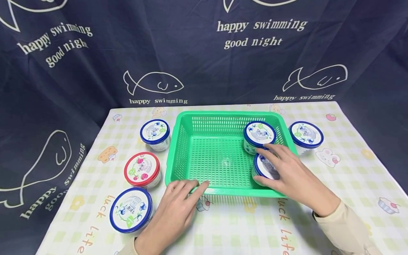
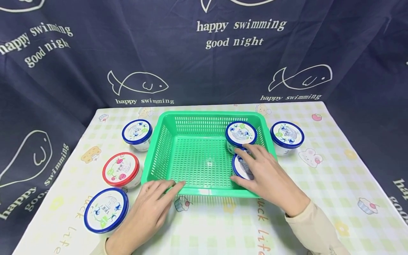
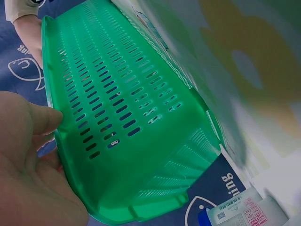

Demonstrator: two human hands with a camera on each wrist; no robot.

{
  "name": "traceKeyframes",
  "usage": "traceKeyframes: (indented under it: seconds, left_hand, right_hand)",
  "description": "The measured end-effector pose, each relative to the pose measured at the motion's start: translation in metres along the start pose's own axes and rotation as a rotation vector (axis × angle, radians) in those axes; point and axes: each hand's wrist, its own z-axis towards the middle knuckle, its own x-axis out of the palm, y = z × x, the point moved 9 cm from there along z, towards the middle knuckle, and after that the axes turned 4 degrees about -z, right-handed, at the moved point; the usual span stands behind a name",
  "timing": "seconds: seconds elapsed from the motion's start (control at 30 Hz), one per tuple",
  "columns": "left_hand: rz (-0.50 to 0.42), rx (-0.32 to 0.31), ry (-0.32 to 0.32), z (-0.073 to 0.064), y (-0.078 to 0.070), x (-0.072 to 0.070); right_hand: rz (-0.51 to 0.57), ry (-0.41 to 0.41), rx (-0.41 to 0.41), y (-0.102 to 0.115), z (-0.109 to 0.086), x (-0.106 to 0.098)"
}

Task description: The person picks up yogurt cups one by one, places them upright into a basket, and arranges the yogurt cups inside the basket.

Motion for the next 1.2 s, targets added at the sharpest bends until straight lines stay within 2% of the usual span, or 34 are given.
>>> traceKeyframes:
  seconds: [0.37,0.63,1.2]
  left_hand:
    - [-0.002,0.001,-0.006,0.0000,0.0006,-0.0001]
    - [0.003,0.000,-0.007,-0.0002,0.0011,0.0004]
    - [-0.032,-0.017,-0.040,-0.0002,0.0025,-0.0009]
  right_hand:
    - [0.005,0.031,0.007,-0.0009,0.0025,0.0043]
    - [0.012,0.026,-0.014,0.0007,0.0036,0.0034]
    - [-0.001,0.065,0.044,-0.0033,0.0019,0.0081]
